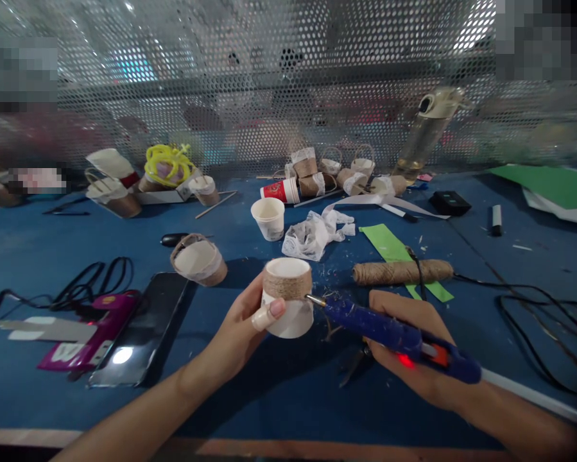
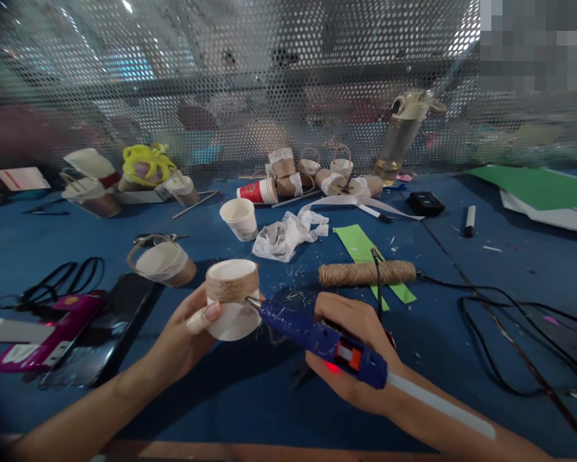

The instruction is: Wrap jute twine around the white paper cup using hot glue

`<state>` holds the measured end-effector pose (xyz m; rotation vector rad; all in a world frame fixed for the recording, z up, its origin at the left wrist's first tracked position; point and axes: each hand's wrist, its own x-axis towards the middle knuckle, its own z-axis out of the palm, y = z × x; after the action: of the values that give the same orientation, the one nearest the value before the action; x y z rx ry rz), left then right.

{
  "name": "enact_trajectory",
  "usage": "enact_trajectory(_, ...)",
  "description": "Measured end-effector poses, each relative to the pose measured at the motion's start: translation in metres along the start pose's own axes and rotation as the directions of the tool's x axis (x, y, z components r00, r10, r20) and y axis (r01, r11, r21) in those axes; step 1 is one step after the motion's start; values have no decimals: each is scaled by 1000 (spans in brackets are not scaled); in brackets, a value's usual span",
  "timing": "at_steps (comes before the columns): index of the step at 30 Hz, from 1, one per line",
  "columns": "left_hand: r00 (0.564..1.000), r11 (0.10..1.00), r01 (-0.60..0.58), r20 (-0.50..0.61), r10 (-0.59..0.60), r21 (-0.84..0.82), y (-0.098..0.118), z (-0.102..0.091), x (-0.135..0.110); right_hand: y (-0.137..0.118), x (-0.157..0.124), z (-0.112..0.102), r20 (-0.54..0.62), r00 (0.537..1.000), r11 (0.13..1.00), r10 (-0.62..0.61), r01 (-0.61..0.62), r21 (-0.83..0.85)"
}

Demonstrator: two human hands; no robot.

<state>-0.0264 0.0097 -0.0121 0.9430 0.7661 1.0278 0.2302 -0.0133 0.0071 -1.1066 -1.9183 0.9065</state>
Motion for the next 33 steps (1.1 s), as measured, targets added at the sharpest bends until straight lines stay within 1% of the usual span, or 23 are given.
enact_trajectory(5,1000,1000,29,2,-29,-12,2,0,0,0,1,-1,-15,999,999,42,-42,8)
enact_trajectory(11,999,999,33,-4,-33,6,3,4,1,-2,0,2,-6,1000,998,23,-22,51)
enact_trajectory(13,999,999,41,-26,-41,-1,4,4,0,-2,0,2,-3,999,997,47,-47,56)
enact_trajectory(17,996,998,60,-58,-60,-7,7,4,-1,0,2,3,-13,990,989,140,-139,51)
enact_trajectory(20,995,997,74,-60,-74,1,7,3,-2,2,2,4,-46,983,982,179,-176,64)
enact_trajectory(23,993,996,89,-80,-90,-4,7,3,-2,2,2,6,-104,972,976,210,-202,78)
enact_trajectory(25,992,995,96,-81,-97,-14,6,4,-2,1,2,5,-120,959,963,257,-243,119)
enact_trajectory(27,993,995,101,-60,-102,-22,7,7,-1,0,4,5,-124,943,937,308,-278,211)
enact_trajectory(30,992,992,120,-38,-121,-27,6,11,-1,-1,7,8,-115,936,908,332,-284,308)
enact_trajectory(33,990,989,142,-24,-142,-31,3,15,0,-5,9,17,-99,929,877,355,-295,379)
